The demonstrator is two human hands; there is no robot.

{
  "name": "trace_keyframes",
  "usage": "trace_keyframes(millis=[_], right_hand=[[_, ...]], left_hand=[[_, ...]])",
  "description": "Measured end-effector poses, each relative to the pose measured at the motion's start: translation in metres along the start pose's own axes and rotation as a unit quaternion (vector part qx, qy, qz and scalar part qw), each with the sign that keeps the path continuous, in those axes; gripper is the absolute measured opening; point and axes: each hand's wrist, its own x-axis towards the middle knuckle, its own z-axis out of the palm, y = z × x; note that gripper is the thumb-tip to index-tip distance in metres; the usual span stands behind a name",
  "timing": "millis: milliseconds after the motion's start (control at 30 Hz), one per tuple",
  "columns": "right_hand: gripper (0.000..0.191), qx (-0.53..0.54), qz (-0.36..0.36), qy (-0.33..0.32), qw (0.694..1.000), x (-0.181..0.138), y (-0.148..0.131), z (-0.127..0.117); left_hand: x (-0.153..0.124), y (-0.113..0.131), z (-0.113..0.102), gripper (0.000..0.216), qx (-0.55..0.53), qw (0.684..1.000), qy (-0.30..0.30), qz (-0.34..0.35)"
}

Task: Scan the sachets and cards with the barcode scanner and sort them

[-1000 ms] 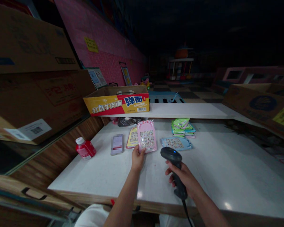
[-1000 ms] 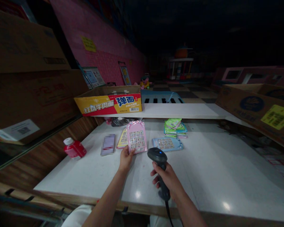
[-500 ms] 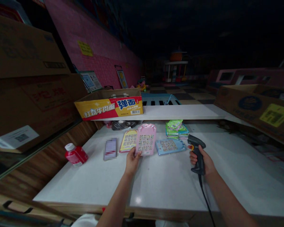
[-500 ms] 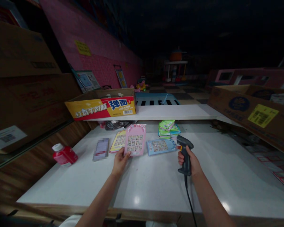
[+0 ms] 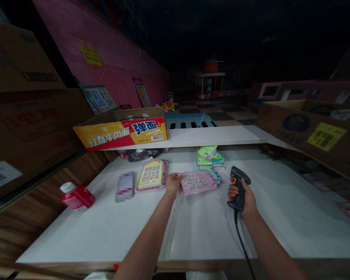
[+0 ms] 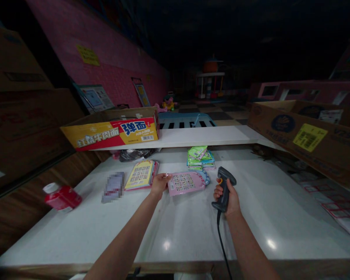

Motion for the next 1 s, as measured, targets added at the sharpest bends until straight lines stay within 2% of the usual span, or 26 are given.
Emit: trace_keyframes(millis=[67,133,167,233,300,367,433,567,767,867,1000], right_hand=[[0.029,0.003,-0.001,0.004,1.000,0.001,0.000,-0.001],[0.026,0.005,0.002,0.005,1.000,0.002,0.000,-0.001],[0.026,0.007,0.004,0.006,1.000,0.003,0.000,-0.001],[0.025,0.009,0.008,0.007,1.000,0.004,-0.001,-0.001],[0.025,0.011,0.011,0.009,1.000,0.006,-0.001,-0.002],[0.025,0.011,0.013,0.010,1.000,0.006,-0.001,-0.002],[0.024,0.010,0.014,0.010,1.000,0.005,-0.001,-0.002],[0.025,-0.008,0.009,0.005,1.000,0.005,-0.001,0.000],[0.026,-0.003,0.007,0.008,1.000,0.006,-0.001,0.001],[0.026,0.001,0.006,0.010,1.000,0.006,-0.001,0.001],[0.025,-0.012,0.001,0.007,1.000,0.006,0.000,0.000]], left_hand=[[0.000,0.001,0.001,0.026,0.099,0.994,0.032,0.027],[-0.006,0.002,0.000,0.028,0.207,0.970,0.062,0.109],[-0.011,0.001,0.000,0.034,0.271,0.946,0.060,0.166],[-0.024,0.000,0.001,0.044,0.376,0.884,0.002,0.278],[-0.036,-0.002,0.006,0.053,0.425,0.834,-0.095,0.339],[-0.044,-0.004,0.012,0.054,0.461,0.798,-0.158,0.354],[-0.049,-0.004,0.017,0.048,0.492,0.779,-0.179,0.346],[-0.049,0.000,0.021,0.037,0.513,0.763,-0.179,0.350],[-0.039,0.005,0.024,0.040,0.504,0.776,-0.179,0.333],[-0.031,0.002,0.029,0.058,0.495,0.791,-0.155,0.325],[-0.016,0.002,0.038,0.103,0.491,0.813,-0.116,0.291]])
